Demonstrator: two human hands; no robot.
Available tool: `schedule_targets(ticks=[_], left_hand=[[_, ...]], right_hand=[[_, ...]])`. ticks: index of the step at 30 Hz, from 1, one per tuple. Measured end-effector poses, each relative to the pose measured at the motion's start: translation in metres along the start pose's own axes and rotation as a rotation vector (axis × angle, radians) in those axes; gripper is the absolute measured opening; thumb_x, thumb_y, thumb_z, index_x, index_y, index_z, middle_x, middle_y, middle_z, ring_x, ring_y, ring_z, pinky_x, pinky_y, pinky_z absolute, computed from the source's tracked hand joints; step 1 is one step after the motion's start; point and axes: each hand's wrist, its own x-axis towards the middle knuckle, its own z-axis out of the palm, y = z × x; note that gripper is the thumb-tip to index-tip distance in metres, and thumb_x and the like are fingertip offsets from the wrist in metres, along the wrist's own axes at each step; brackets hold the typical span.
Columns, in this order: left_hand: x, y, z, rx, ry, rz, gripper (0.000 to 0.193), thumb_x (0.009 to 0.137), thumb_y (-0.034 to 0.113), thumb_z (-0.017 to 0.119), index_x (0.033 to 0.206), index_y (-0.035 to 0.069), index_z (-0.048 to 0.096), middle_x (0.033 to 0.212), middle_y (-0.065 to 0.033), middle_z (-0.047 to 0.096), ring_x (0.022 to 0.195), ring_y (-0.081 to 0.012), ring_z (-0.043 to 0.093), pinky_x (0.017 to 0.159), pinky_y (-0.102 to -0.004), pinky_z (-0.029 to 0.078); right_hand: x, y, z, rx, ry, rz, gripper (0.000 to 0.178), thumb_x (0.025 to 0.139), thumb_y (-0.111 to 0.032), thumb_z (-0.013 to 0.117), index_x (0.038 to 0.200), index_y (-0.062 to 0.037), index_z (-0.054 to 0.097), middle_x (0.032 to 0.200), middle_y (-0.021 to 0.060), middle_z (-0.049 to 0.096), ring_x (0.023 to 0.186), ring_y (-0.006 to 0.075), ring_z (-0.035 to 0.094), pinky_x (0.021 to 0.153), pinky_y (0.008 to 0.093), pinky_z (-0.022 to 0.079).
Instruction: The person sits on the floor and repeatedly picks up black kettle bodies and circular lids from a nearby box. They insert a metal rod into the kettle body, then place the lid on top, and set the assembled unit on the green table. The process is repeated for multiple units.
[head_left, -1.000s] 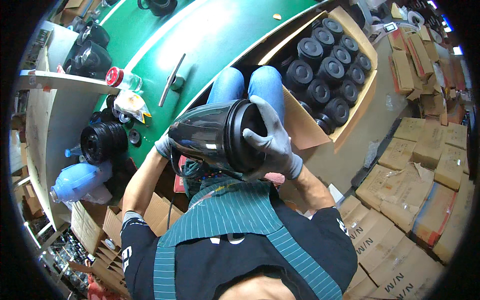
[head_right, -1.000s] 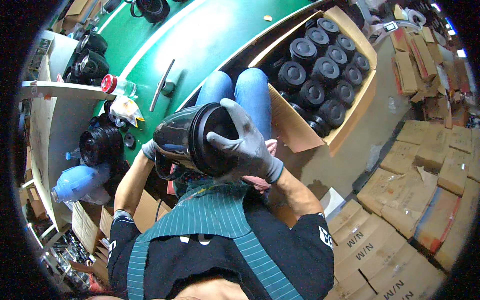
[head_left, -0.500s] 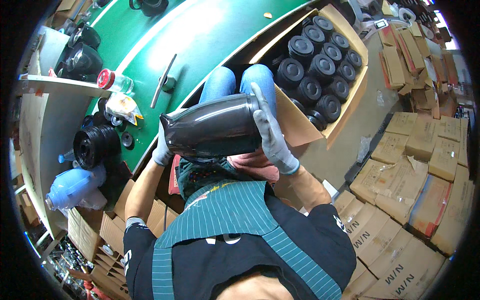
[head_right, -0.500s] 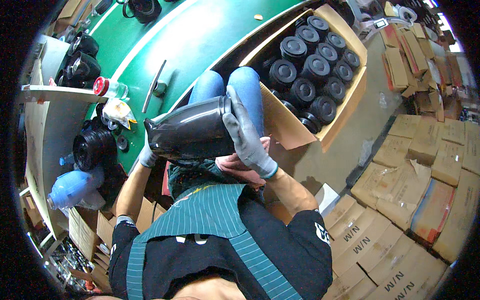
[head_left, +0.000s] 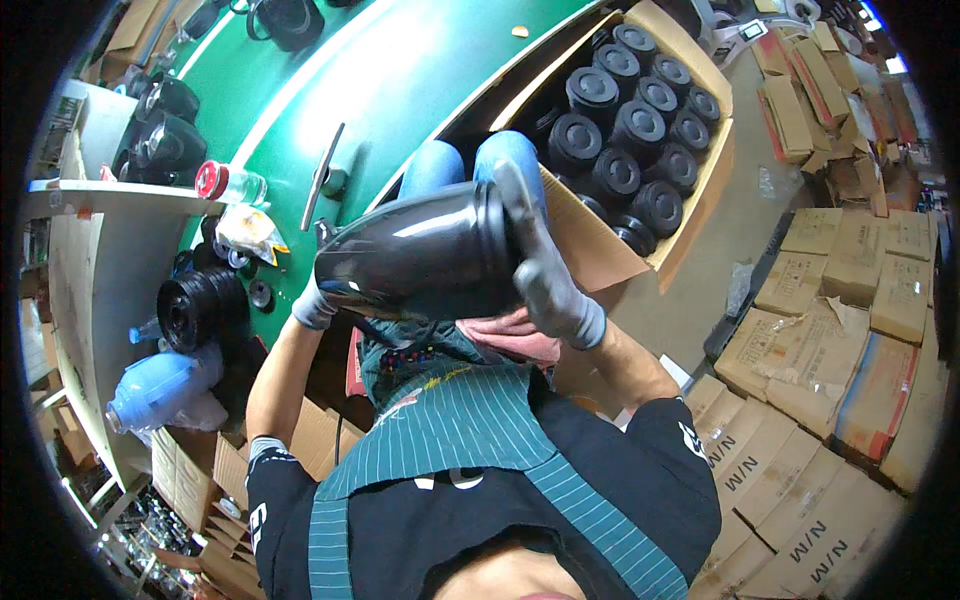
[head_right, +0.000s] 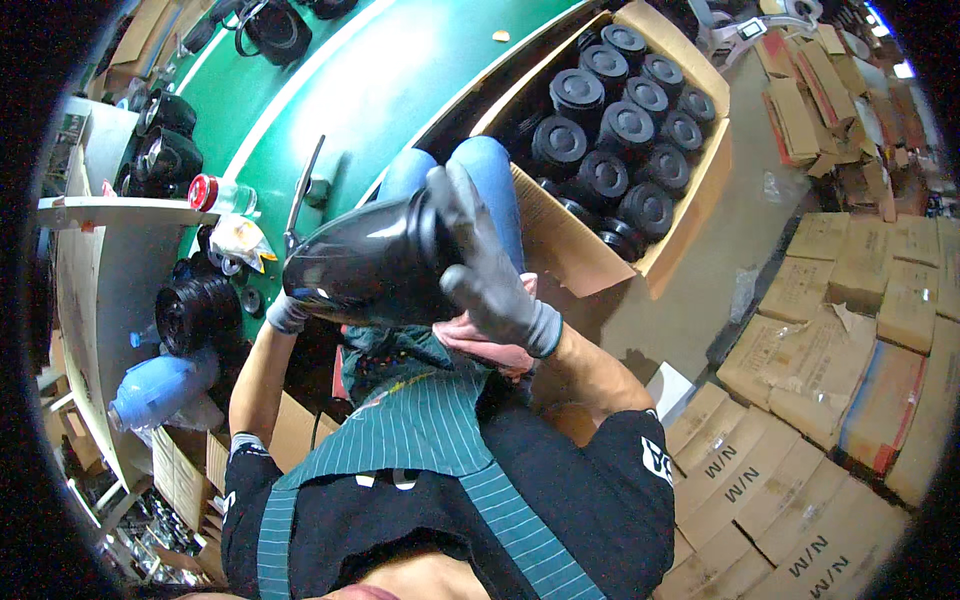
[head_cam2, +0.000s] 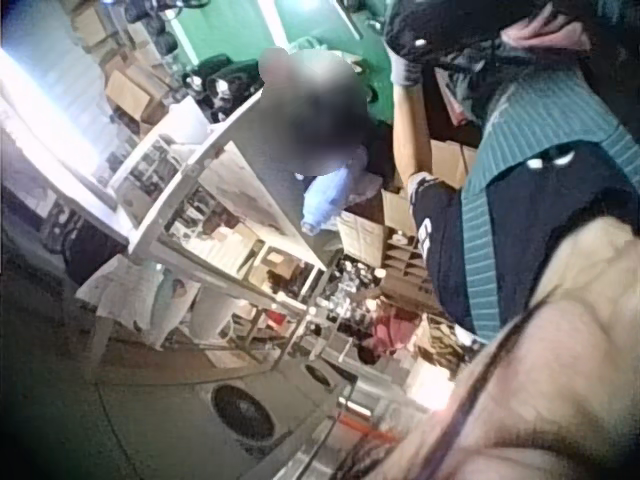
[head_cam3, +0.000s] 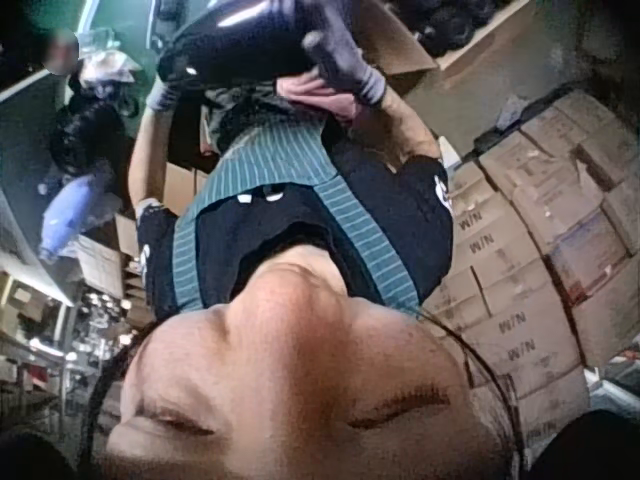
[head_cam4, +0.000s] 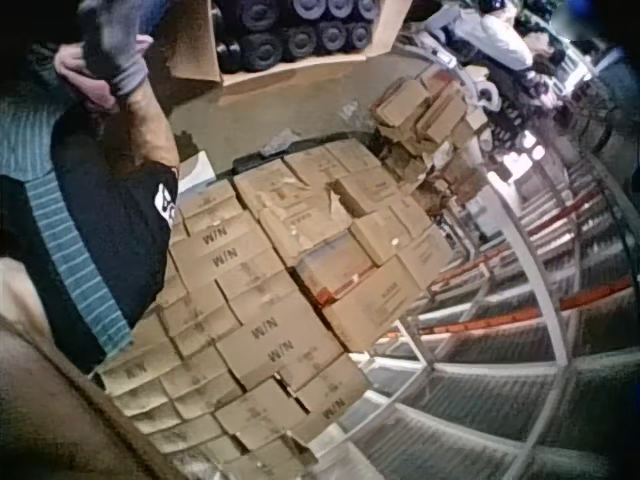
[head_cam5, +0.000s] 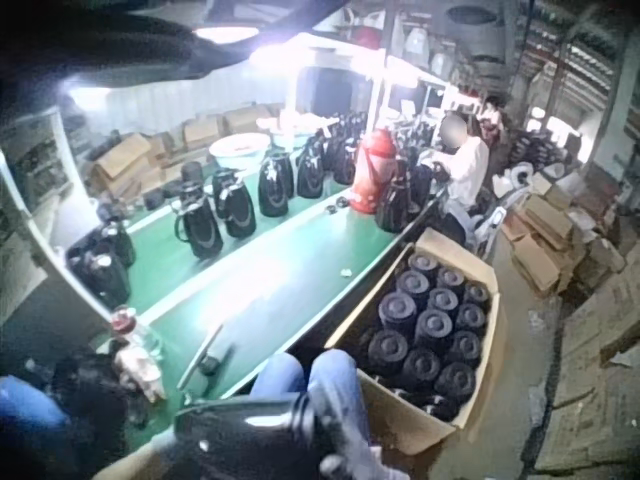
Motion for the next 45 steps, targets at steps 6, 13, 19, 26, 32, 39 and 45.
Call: schedule_targets(ticks=[6,13,19,26,32,39,45], left_hand=[[0.013,0.024,0.028,0.117,0.367,0.077,0.1,0.105,0.082,0.039,0.15,-0.005,0.058,0.144,-0.0176,0.069,0.129,-0.024,0.068,0.111,-0.0439,0.055],[0.023,0.07,0.043,0.344,0.234,0.092,0.057,0.098,0.032,0.079,0.143,-0.002,0.067,0.134,-0.0114,0.075,0.118,-0.0176,0.071,0.105,-0.0383,0.059],[0.026,0.073,0.052,0.316,0.308,0.091,0.045,0.092,0.024,0.082,0.127,-0.004,0.076,0.116,-0.0083,0.08,0.1,-0.0145,0.073,0.092,-0.0335,0.062],[0.024,0.067,0.047,0.375,0.303,0.194,0.044,0.1,0.019,0.075,0.138,-0.003,0.07,0.128,-0.0101,0.076,0.112,-0.0163,0.072,0.1,-0.0356,0.06],[0.039,0.137,0.093,1.204,0.364,0.799,0.038,0.091,0.015,0.07,0.124,-0.003,0.078,0.117,-0.0206,0.079,0.108,-0.0368,0.079,0.096,-0.0433,0.062],[0.033,0.141,0.103,1.305,0.356,0.889,0.04,0.089,0.016,0.077,0.126,0.001,0.077,0.12,-0.0214,0.079,0.108,-0.0381,0.079,0.095,-0.0433,0.063],[0.026,0.121,0.099,1.082,0.373,0.611,0.036,0.092,0.017,0.077,0.124,0.0,0.078,0.119,-0.0193,0.08,0.107,-0.0363,0.08,0.098,-0.0446,0.062]], right_hand=[[0.003,-0.005,0.006,0.09,0.194,0.222,0.096,0.112,-0.067,0.043,0.172,0.0053,0.022,0.176,0.0268,0.028,0.165,0.0396,0.025,0.134,0.0452,0.015],[-0.016,-0.009,0.017,-0.022,0.268,0.048,0.087,0.108,-0.061,0.055,0.163,0.0057,0.042,0.163,0.0293,0.047,0.152,0.043,0.046,0.128,0.0482,0.032],[-0.026,-0.01,0.026,0.018,0.338,0.067,0.09,0.104,-0.063,0.06,0.16,0.0067,0.045,0.16,0.0297,0.048,0.151,0.0431,0.047,0.127,0.0496,0.033],[-0.007,-0.005,0.009,-0.084,0.201,0.011,0.088,0.112,-0.06,0.047,0.167,0.0069,0.033,0.169,0.0288,0.039,0.158,0.0416,0.038,0.132,0.0468,0.025],[0.011,0.021,-0.01,0.341,0.173,0.384,0.068,0.121,-0.048,0.03,0.168,0.0012,0.032,0.169,0.0184,0.038,0.157,0.0272,0.034,0.132,0.0382,0.022],[0.011,0.015,0.002,-0.387,0.32,-0.027,0.052,0.12,-0.028,0.033,0.158,0.0005,0.052,0.155,0.0176,0.061,0.144,0.0306,0.059,0.124,0.0405,0.043],[0.018,-0.028,0.009,-0.299,0.348,-0.052,0.046,0.105,-0.007,0.043,0.143,0.0064,0.064,0.14,0.0266,0.068,0.138,0.0393,0.063,0.121,0.0425,0.044]])
